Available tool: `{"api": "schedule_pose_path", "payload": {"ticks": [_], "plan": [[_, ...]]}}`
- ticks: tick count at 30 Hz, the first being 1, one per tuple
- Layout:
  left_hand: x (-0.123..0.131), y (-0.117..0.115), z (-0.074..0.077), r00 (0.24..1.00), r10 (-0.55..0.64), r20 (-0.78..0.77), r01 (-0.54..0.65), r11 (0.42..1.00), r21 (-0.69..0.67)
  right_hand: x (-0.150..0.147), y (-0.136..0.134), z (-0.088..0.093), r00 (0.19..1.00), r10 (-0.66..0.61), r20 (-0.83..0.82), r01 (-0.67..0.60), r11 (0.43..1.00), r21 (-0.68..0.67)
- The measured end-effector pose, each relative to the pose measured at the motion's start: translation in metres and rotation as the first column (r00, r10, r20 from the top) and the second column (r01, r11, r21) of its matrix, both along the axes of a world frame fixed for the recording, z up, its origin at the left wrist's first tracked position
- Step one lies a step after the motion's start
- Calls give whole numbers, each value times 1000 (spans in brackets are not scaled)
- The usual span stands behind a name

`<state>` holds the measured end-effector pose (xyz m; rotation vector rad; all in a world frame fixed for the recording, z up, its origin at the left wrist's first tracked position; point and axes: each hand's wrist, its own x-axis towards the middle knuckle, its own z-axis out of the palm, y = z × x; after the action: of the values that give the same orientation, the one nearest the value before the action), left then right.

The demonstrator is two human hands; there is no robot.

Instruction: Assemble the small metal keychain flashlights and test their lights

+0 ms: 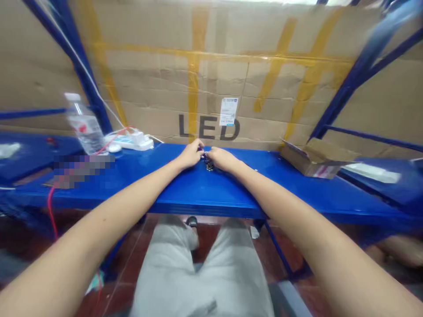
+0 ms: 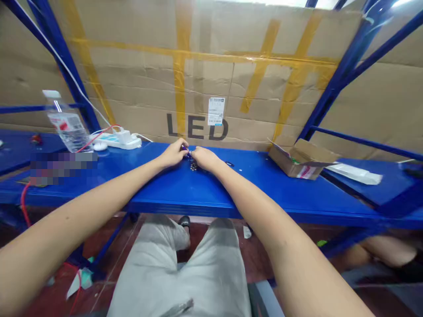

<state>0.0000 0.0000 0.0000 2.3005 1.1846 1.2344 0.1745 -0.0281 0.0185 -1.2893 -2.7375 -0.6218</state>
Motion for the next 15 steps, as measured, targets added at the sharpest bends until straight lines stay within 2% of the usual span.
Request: {"api": "schedule_pose_path", "payload": {"ticks": [4,9,15], "plan": [[2,-5,2,998,-51,24,51,999,12,1,-1,-1,1000,2,-6,-2,1000,2],[3,-7,4,994,-48,94,47,999,7,1,-3,0,1000,-7,-19,7,1000,-1],[2,2,-4,960,22,281,28,984,-174,1,-6,1,998,-42,-42,42,999,-17]]}}
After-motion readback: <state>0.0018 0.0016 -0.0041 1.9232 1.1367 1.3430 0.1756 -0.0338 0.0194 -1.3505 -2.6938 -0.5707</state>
